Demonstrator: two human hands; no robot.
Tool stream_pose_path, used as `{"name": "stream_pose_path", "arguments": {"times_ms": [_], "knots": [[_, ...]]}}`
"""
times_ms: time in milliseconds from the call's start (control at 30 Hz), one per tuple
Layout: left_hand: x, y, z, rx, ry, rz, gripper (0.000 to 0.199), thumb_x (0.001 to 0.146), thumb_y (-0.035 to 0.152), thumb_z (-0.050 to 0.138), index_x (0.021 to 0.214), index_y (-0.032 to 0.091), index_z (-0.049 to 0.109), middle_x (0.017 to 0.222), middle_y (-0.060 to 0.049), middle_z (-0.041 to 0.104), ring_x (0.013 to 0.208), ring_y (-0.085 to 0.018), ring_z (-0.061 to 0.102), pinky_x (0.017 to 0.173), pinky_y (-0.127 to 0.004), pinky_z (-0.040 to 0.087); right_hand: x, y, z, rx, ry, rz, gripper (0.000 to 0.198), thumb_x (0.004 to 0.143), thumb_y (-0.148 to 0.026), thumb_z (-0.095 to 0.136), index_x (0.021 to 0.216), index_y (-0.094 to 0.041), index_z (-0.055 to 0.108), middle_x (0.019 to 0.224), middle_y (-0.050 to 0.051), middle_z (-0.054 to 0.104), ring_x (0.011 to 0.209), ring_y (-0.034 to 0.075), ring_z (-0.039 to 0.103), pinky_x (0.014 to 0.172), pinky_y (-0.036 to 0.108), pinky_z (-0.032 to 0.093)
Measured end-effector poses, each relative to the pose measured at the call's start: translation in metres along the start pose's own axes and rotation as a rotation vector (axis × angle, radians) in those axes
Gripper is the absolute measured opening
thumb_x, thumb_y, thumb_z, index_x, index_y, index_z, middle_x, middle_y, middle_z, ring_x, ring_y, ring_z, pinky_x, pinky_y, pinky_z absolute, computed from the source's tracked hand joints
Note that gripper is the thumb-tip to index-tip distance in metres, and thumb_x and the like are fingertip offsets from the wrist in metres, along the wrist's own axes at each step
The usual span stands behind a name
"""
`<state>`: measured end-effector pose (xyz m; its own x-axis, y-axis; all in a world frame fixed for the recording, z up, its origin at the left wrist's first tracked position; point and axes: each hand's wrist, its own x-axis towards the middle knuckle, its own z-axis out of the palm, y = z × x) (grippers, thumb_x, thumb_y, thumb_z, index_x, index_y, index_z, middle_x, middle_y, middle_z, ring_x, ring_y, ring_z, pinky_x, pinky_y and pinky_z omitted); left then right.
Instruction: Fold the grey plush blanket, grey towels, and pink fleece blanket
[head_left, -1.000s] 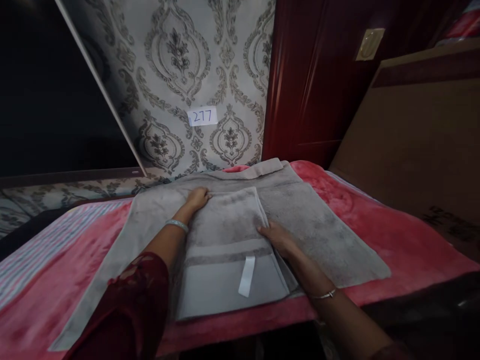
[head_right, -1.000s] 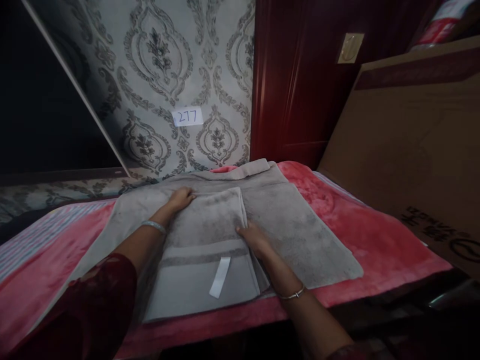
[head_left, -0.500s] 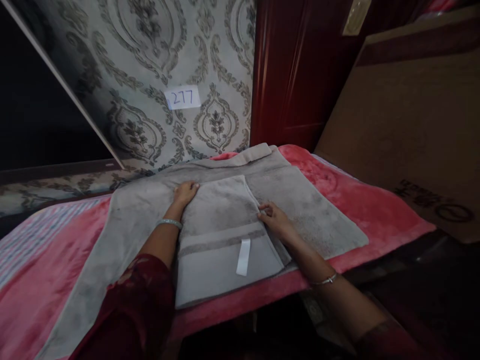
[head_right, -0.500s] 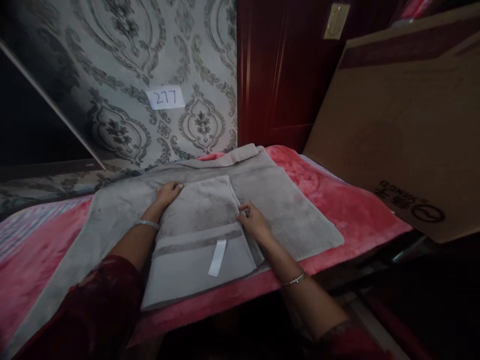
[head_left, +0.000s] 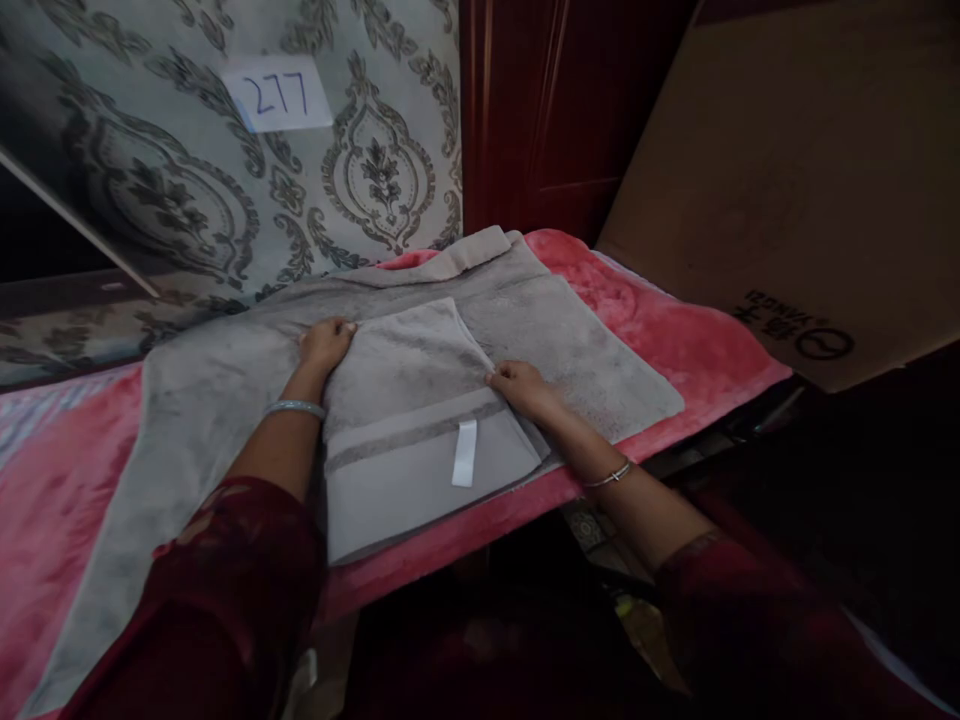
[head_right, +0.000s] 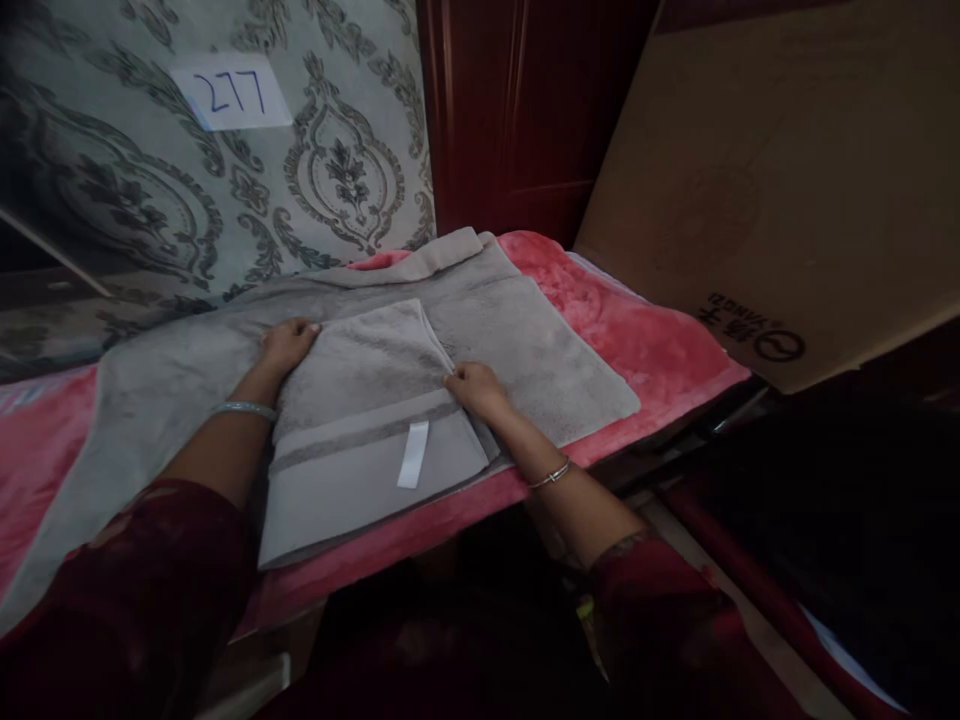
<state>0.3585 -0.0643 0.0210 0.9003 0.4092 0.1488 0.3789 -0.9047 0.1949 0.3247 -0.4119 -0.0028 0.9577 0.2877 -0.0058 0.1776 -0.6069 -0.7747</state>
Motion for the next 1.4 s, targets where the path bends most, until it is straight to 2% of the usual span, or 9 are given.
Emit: {"name": "stream_pose_path", "arguments": {"times_ms": [200,367,467,633,767,933,1100,1267,1400], "knots": [[0.01,0.012,-0.018,0.124,-0.128,0.116,0.044,0.094,0.038,0.042,0.116,0.014,0.072,0.12,-0.019,0.072,0.115,-0.036,0.064,0.095,-0.045,0.049,-0.008,-0.001,0.004,-0.004,0.023,-0.047,0.022,0.083,-0.035,0.06,0.069,-0.018,0.061,0.067,-0.001,0.059,0.067,0.014,0.052,0.061,0.024,0.032],[0.024,0.045,-0.023,0.041,-0.194,0.385,0.034,0.093,0.035,0.048,0.108,0.021,0.074,0.114,-0.006,0.076,0.106,-0.022,0.068,0.091,-0.027,0.049,-0.009,0.004,0.011,-0.023,0.015,-0.067,0.023,0.08,-0.039,0.061,0.069,-0.019,0.059,0.071,0.002,0.061,0.069,0.017,0.054,0.061,0.025,0.031],[0.03,0.063,-0.013,0.017,-0.185,0.461,0.03,0.093,0.034,0.05,0.103,0.02,0.074,0.111,-0.005,0.076,0.102,-0.02,0.068,0.089,-0.026,0.049,-0.009,0.008,0.015,0.04,0.024,-0.104,0.026,0.08,-0.04,0.056,0.064,-0.021,0.052,0.065,0.0,0.056,0.066,0.016,0.051,0.06,0.026,0.029],[0.037,0.068,0.012,0.039,-0.071,0.38,0.039,0.1,0.031,0.034,0.105,0.017,0.07,0.111,-0.014,0.074,0.104,-0.025,0.066,0.091,-0.033,0.048,-0.008,0.012,0.018,0.196,0.032,-0.1,0.026,0.077,-0.041,0.052,0.06,-0.022,0.046,0.059,-0.003,0.046,0.061,0.015,0.046,0.058,0.026,0.028],[0.043,0.067,0.021,0.057,-0.103,0.345,0.034,0.099,0.033,0.041,0.094,0.019,0.071,0.102,-0.014,0.075,0.099,-0.026,0.068,0.085,-0.033,0.049,-0.006,0.015,0.018,0.292,0.041,-0.103,0.027,0.075,-0.041,0.05,0.058,-0.023,0.041,0.057,-0.004,0.04,0.059,0.014,0.042,0.056,0.026,0.027],[0.046,0.085,0.011,0.009,-0.151,0.461,0.043,0.101,0.042,0.036,0.1,0.017,0.071,0.099,-0.009,0.075,0.094,-0.024,0.067,0.083,-0.031,0.049,-0.007,0.015,0.02,0.289,0.038,-0.113,0.025,0.075,-0.039,0.051,0.059,-0.022,0.044,0.058,-0.003,0.042,0.059,0.014,0.041,0.056,0.026,0.026],[0.045,0.118,0.013,-0.019,-0.187,0.613,0.033,0.094,0.045,0.052,0.103,0.02,0.072,0.099,-0.005,0.074,0.094,-0.022,0.066,0.085,-0.03,0.048,-0.008,0.016,0.02,0.293,0.037,-0.116,0.026,0.077,-0.041,0.05,0.06,-0.023,0.043,0.059,-0.003,0.044,0.06,0.015,0.043,0.057,0.026,0.027],[0.039,0.131,0.03,0.015,-0.115,0.481,0.04,0.102,0.045,0.038,0.107,0.021,0.07,0.106,-0.011,0.075,0.104,-0.027,0.066,0.087,-0.034,0.048,-0.006,0.015,0.017,0.231,0.04,-0.105,0.028,0.081,-0.038,0.049,0.06,-0.023,0.041,0.058,-0.002,0.046,0.06,0.015,0.045,0.057,0.026,0.027],[0.032,0.132,0.035,0.057,-0.116,0.424,0.041,0.102,0.047,0.038,0.111,0.023,0.07,0.11,-0.011,0.075,0.107,-0.027,0.067,0.088,-0.033,0.048,-0.006,0.011,0.016,0.195,0.073,-0.078,0.025,0.083,-0.034,0.052,0.062,-0.023,0.045,0.061,-0.001,0.051,0.062,0.016,0.049,0.058,0.026,0.03]]}}
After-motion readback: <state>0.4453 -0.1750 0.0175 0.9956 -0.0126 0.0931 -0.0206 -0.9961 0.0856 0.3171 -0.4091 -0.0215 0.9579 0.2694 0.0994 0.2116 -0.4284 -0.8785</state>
